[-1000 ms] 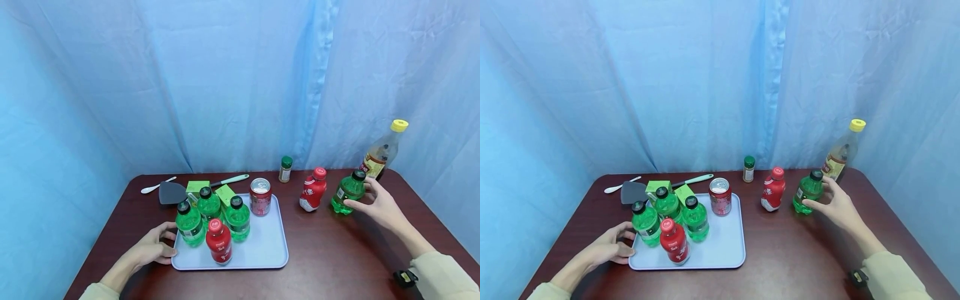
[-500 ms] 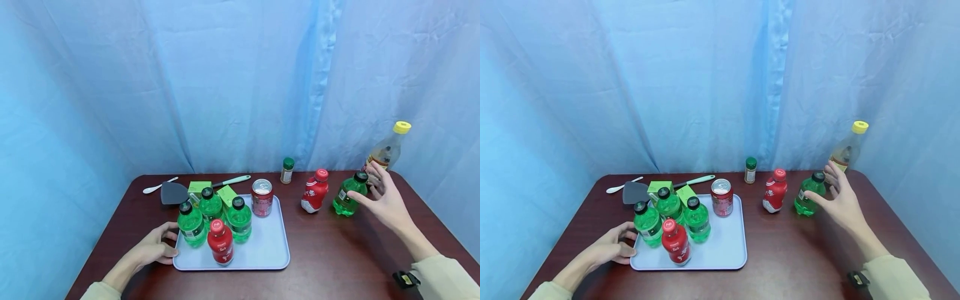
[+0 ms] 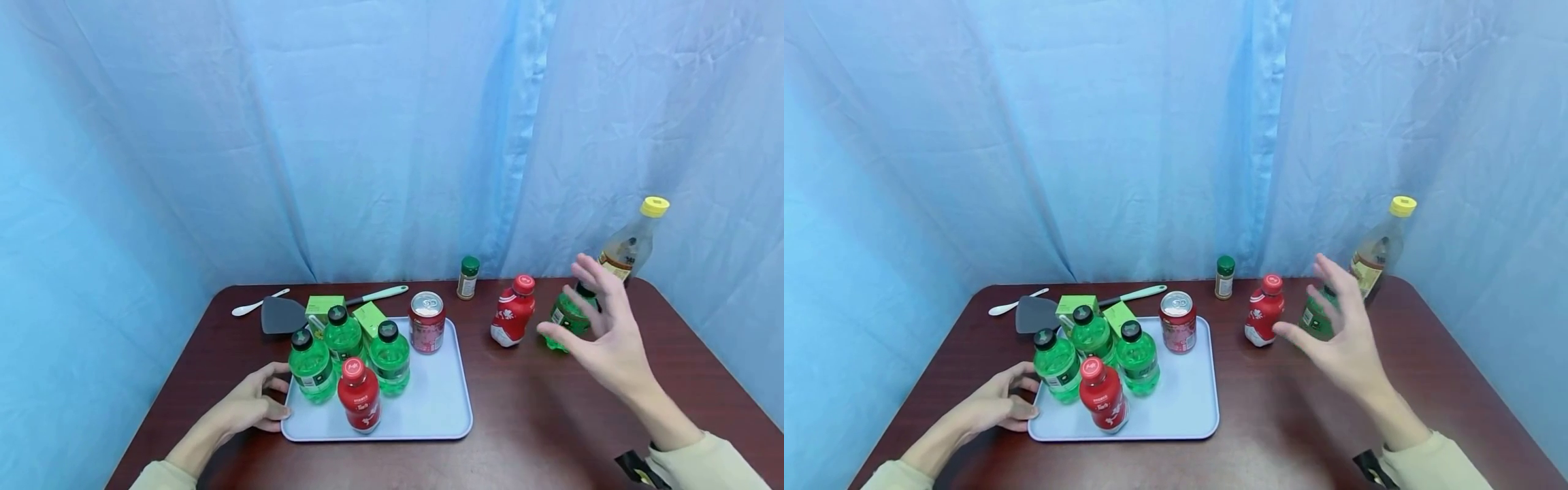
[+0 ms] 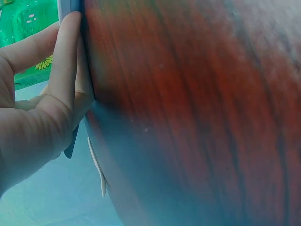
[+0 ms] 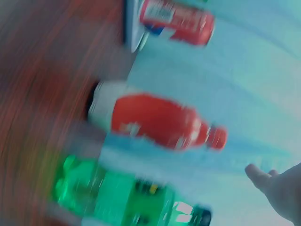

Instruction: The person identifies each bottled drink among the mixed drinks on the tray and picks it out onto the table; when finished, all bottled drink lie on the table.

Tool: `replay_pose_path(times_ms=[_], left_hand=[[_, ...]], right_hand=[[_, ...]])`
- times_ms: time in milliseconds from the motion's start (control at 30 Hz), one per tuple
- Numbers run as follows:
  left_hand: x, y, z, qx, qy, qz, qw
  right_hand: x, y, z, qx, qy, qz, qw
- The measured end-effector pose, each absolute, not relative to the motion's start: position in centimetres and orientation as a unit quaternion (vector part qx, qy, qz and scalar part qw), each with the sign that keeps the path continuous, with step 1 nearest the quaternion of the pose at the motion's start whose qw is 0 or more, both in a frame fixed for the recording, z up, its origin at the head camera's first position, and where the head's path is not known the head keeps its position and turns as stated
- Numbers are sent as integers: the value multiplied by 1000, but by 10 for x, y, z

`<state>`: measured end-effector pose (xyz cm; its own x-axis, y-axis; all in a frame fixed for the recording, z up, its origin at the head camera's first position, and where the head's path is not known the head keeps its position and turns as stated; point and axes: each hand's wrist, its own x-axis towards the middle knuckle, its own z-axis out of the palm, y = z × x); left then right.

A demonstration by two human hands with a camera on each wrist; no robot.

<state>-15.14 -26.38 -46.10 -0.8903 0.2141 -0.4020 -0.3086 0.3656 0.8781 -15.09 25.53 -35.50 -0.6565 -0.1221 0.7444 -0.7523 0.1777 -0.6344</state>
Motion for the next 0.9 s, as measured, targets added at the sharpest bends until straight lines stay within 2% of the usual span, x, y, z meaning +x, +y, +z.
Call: replay_pose_path(times_ms=[233,500,900], left_hand=[[-151,-264,-460,-26,791,564,234],[-150,-265,-460,-24,793,562,235],[-151,-265,-460,-20,793,561,236]], right_hand=[[-139,215,-354,365,-689,589,211],[-135,173,-358,437,-657,593,162],[-136,131,-377,442,-687,567,104]])
